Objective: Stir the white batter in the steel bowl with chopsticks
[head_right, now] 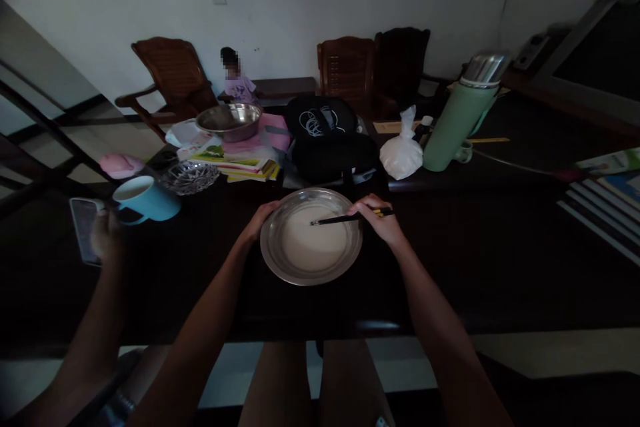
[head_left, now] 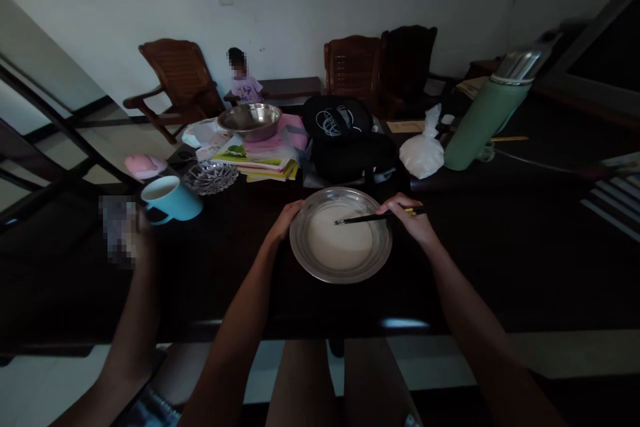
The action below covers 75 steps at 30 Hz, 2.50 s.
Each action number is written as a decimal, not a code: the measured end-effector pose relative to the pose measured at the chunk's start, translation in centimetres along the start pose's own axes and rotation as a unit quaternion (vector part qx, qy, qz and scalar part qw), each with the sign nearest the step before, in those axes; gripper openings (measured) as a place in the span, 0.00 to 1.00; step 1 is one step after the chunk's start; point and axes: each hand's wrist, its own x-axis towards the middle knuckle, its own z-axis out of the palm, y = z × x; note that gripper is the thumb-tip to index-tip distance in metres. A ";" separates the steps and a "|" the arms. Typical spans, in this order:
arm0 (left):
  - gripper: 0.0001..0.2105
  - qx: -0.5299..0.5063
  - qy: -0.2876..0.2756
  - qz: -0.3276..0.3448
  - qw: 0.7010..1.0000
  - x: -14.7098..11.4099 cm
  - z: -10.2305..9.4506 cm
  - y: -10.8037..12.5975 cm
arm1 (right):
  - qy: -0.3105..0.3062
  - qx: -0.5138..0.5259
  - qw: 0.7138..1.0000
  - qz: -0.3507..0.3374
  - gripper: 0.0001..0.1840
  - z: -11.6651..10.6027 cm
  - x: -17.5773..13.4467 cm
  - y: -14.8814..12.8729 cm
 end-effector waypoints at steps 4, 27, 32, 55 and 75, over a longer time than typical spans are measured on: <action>0.17 0.015 0.000 0.013 1.000 0.0 0.0 0.0 | 0.045 0.080 0.994 0.060 0.26 -0.7 -0.2 0.3; 0.16 0.008 -0.015 0.038 0.999 0.2 -0.2 -0.3 | -0.083 0.032 0.996 -0.010 0.22 0.7 -0.4 -0.1; 0.16 0.001 -0.013 0.022 1.000 0.1 -0.1 -0.2 | -0.014 0.010 1.000 0.003 0.19 0.2 -0.3 0.0; 0.13 -0.013 -0.001 0.029 0.999 0.3 -0.2 -0.6 | 0.012 0.136 0.990 0.020 0.25 -0.2 -0.8 0.9; 0.14 -0.006 -0.002 0.025 1.000 -0.1 0.0 -0.2 | -0.058 0.084 0.995 0.022 0.25 0.4 -0.7 0.1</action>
